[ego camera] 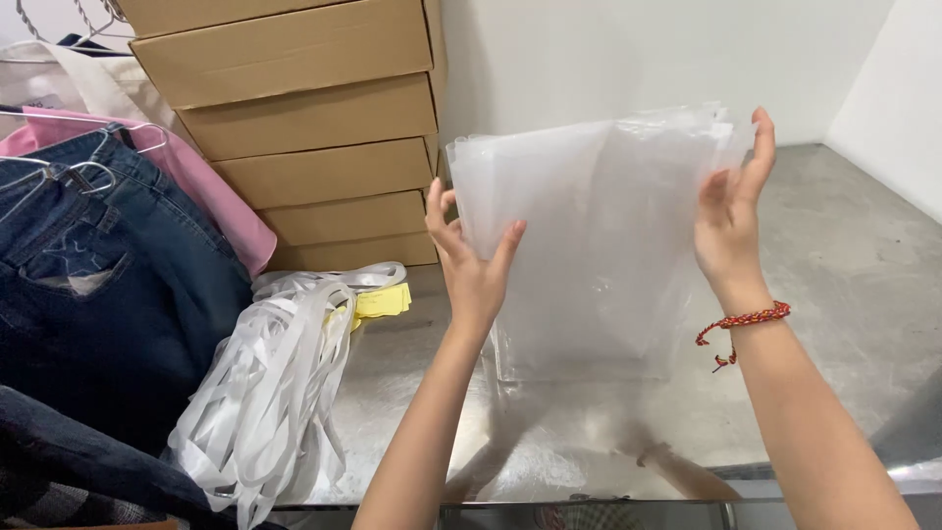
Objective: Unhanging, folding, and packing clothes into cardboard boxes for distribution
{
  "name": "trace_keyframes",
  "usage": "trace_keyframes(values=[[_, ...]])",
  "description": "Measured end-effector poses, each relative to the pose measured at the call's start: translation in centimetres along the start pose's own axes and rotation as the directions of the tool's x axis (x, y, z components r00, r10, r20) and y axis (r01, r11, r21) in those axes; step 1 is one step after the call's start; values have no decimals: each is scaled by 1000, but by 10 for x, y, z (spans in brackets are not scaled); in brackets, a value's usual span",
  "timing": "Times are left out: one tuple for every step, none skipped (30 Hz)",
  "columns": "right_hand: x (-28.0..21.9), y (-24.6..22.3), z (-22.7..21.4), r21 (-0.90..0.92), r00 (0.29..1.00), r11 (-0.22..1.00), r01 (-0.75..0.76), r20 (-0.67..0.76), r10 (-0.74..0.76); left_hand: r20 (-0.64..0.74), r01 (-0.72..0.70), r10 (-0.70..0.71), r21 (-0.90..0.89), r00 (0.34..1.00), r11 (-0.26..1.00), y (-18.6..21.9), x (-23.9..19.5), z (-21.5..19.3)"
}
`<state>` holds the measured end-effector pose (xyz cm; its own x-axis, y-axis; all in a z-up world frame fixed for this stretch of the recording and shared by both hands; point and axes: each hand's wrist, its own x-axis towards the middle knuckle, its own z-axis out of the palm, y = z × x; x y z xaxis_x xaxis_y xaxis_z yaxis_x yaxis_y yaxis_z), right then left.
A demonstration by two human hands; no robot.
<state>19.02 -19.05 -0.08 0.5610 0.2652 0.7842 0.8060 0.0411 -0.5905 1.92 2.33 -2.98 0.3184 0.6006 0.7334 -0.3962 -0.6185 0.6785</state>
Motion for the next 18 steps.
trace_keyframes(values=[[-1, 8, -1, 66, 1000, 997, 29, -4, -28, -51, -264, 266, 43, 963, 964, -17, -1, 2], [-2, 5, -2, 66, 1000, 997, 29, -2, -29, -53, -262, 264, 44, 963, 964, -10, -1, 2], [-4, 3, -3, 61, 1000, 998, 7, 23, -8, -42, -329, 334, 96, 942, 939, -3, -2, 1], [-6, 0, -4, 56, 999, 998, -15, 47, 13, -28, -394, 402, 147, 915, 907, 3, -3, 0], [-6, 0, -2, 57, 999, 998, -15, 49, 12, -29, -393, 401, 149, 915, 907, -2, -5, 3], [-7, 1, 0, 85, 996, 995, -49, 76, 43, -45, -372, 380, 132, 924, 919, -6, -6, 5], [-8, 1, 2, 112, 992, 990, -84, 102, 73, -59, -351, 359, 114, 932, 929, -11, -7, 8], [-8, 2, 2, 113, 992, 990, -84, 102, 73, -58, -351, 359, 115, 931, 929, -11, -7, 7], [-8, 2, 2, 119, 989, 987, -109, 109, 96, -81, -303, 312, 105, 947, 947, -11, -8, 6], [-9, 2, 2, 125, 986, 983, -133, 116, 118, -103, -255, 264, 94, 959, 962, -11, -8, 5], [-8, 1, 4, 124, 986, 983, -133, 117, 119, -104, -253, 262, 94, 959, 963, -12, -8, 4], [-8, 0, 5, 120, 990, 987, -103, 113, 90, -101, -233, 242, 88, 965, 968, -13, -8, 3], [-8, 0, 6, 115, 993, 991, -72, 106, 59, -97, -215, 223, 81, 970, 973, -14, -7, 3], [-7, 0, 4, 115, 993, 991, -71, 106, 59, -97, -216, 223, 81, 970, 973, -20, -7, 2], [-7, 0, 2, 98, 994, 994, -55, 101, 45, -99, -215, 221, 68, 970, 974, -25, -6, 2], [-7, 0, -1, 80, 995, 996, -40, 96, 32, -100, -214, 218, 55, 971, 975, -31, -6, 2], [-8, 2, -1, 79, 995, 996, -41, 94, 34, -98, -213, 218, 53, 971, 976, -31, -7, 2], [-8, 4, -1, 66, 994, 996, -56, 101, 49, -111, -221, 223, 26, 969, 975, -32, -7, 3]])
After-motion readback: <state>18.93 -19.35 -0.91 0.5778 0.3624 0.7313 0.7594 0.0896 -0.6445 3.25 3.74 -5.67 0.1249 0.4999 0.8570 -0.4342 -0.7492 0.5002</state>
